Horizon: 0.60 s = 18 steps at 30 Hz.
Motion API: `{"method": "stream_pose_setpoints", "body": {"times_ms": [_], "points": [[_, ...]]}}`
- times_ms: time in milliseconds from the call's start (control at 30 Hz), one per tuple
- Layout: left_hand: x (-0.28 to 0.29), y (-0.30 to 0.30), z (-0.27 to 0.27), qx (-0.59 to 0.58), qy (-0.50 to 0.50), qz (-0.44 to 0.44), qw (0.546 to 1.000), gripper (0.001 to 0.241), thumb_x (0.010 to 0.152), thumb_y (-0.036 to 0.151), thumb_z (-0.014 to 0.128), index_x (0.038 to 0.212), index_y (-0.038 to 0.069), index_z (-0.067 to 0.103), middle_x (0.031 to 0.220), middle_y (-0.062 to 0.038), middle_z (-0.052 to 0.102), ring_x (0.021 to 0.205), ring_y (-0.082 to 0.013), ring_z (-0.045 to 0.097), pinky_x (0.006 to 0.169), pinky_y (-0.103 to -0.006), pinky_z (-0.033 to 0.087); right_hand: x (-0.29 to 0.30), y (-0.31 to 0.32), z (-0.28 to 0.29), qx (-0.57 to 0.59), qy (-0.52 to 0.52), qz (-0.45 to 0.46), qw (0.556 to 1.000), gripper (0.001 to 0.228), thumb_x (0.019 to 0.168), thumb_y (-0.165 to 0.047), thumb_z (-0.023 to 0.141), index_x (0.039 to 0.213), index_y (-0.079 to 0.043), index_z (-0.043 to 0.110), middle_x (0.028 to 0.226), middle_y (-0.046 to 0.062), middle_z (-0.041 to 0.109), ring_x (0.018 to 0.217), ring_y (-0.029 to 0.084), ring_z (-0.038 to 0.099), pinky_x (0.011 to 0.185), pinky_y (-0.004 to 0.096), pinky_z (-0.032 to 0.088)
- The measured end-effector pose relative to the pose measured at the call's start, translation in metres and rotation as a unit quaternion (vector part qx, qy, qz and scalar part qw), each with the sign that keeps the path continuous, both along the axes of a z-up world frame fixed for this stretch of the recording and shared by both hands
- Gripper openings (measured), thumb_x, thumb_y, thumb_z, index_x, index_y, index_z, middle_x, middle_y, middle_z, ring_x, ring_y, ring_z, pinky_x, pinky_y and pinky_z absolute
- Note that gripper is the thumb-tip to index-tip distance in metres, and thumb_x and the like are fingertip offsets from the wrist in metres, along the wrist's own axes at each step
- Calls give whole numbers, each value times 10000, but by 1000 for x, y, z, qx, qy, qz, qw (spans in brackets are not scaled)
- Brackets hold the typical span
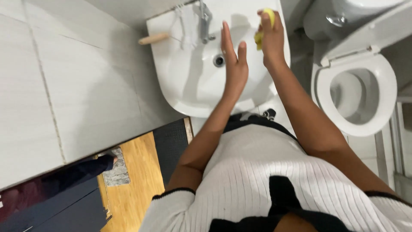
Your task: The person cleans a white bathroom sink using a yellow sponge and a toilet brush. They scrub the sink basin, faucet, and surrounding surfaces, then rinse the brush under running water and wipe the sink again.
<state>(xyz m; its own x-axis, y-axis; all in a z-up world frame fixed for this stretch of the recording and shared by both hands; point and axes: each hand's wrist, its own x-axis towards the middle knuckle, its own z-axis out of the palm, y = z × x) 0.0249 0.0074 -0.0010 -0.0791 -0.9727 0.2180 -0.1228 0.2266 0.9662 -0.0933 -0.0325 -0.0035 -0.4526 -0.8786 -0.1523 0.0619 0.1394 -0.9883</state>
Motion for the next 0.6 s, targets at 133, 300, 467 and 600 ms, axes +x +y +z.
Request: {"method": "stream_pose_setpoints", "body": {"times_ms": [133,300,467,600], "points": [[20,10,20,85,46,-5,995,745,1081,521,354,1666,182,41,1777,-96,2,1664,-280,-13,1328,-501,111,27,-4,1,3,-21,16,1000,410,1014,-551,444,922,-186,606,747,-39,486,635,72,431,599,250,376],[46,-3,23,178,99,-18,979,661,1084,419,298,1651,173,66,1766,-47,-16,1639,-206,-19,1314,-418,75,66,-29,-18,99,-131,-12,986,509,990,-604,442,776,-144,483,606,-40,405,530,87,354,517,238,286],[62,-20,6,210,78,7,975,612,1084,431,281,1645,224,150,1764,-51,94,1647,-245,-9,1305,-446,46,80,-43,-24,143,-151,12,978,450,1036,-524,413,774,-158,431,649,-35,406,576,117,374,556,262,329],[58,-26,-21,210,65,19,975,588,1098,444,280,1646,250,188,1757,-49,143,1649,-270,-11,1300,-447,-5,62,-71,-68,117,-205,50,970,408,1080,-428,457,790,-141,450,625,-35,351,511,103,273,487,262,256]]}}
